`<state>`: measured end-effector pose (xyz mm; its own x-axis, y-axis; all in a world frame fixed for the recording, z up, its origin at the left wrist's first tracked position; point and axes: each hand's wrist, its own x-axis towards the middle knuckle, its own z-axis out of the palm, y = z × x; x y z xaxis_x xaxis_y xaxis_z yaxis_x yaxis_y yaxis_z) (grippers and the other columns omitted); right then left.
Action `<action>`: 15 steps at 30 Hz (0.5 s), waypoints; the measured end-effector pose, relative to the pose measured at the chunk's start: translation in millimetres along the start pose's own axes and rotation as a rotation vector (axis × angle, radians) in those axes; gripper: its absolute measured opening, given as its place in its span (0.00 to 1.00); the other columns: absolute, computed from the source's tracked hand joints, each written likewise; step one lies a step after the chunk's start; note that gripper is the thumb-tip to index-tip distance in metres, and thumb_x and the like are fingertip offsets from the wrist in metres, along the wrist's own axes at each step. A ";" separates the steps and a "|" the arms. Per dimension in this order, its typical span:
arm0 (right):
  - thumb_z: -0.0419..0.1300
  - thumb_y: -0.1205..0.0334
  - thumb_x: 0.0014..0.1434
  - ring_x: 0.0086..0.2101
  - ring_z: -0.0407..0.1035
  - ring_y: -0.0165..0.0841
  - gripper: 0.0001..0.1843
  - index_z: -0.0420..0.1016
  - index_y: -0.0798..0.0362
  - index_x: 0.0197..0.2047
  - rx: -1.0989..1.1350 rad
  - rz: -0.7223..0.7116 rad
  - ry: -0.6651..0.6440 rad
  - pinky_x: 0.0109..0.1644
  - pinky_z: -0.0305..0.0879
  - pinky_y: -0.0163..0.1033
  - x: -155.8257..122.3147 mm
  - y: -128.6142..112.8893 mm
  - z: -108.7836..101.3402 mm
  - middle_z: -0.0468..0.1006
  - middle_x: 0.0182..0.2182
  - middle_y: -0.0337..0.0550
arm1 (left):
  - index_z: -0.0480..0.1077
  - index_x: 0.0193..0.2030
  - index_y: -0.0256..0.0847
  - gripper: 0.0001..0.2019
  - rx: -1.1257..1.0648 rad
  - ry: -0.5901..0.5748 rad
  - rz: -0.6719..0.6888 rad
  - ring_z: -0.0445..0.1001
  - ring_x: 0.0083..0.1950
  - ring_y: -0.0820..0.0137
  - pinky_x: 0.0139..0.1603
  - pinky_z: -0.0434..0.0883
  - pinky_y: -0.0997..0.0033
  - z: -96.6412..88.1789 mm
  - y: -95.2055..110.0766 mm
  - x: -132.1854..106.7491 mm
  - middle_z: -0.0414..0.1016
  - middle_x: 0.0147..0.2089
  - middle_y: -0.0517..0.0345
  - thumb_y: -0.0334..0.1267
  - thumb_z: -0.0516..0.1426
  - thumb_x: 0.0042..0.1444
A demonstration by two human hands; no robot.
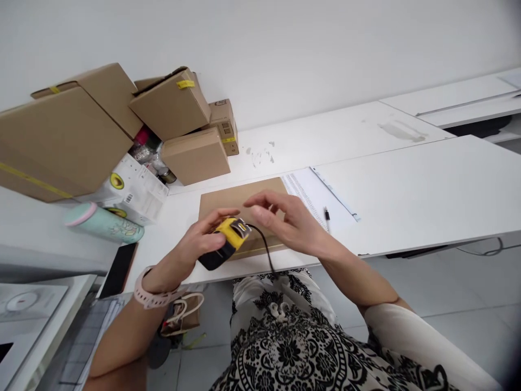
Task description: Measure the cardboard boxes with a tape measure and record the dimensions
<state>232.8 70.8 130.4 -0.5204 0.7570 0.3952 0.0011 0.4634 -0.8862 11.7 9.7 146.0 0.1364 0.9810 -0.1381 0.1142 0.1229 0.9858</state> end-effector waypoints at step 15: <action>0.57 0.48 0.68 0.23 0.53 0.26 0.21 0.61 0.50 0.26 0.050 -0.046 -0.151 0.27 0.48 0.36 -7.0 4.2 10.6 0.60 0.22 0.32 | 0.77 0.55 0.53 0.23 0.771 -0.067 0.099 0.76 0.51 0.54 0.49 0.71 0.63 -23.8 10.3 11.3 0.80 0.52 0.56 0.57 0.60 0.56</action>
<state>227.4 62.6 121.4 -0.6414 0.6556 0.3985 -0.0665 0.4699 -0.8802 -8.9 25.5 156.8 0.2380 0.9677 -0.0828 0.7470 -0.1279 0.6523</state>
